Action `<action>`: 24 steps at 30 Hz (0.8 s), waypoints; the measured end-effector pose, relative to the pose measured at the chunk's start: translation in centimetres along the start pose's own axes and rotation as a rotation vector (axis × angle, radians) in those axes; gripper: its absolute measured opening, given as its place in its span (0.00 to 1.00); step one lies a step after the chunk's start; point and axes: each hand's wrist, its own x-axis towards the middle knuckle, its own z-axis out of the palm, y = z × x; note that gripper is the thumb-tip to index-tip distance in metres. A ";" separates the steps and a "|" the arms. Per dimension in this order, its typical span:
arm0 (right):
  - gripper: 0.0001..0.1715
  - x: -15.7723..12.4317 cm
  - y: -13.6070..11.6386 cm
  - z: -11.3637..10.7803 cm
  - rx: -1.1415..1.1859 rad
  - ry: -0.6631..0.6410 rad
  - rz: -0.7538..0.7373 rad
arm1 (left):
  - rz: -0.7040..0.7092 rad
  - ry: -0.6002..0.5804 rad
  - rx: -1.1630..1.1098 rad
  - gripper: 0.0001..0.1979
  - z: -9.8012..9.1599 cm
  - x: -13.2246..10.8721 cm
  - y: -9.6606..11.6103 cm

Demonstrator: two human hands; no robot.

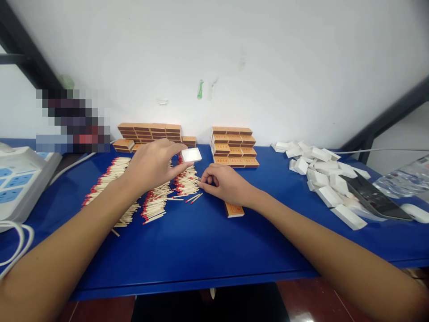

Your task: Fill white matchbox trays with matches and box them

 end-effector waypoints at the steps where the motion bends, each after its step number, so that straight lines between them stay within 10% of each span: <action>1: 0.08 0.0 0.0 -0.2 -0.008 -0.003 -0.003 | 0.001 0.000 0.002 0.21 0.0 0.0 0.0; 24: 0.12 0.0 0.9 -5.3 0.120 -0.110 -0.037 | 0.090 -0.139 -0.260 0.19 0.3 -0.3 1.2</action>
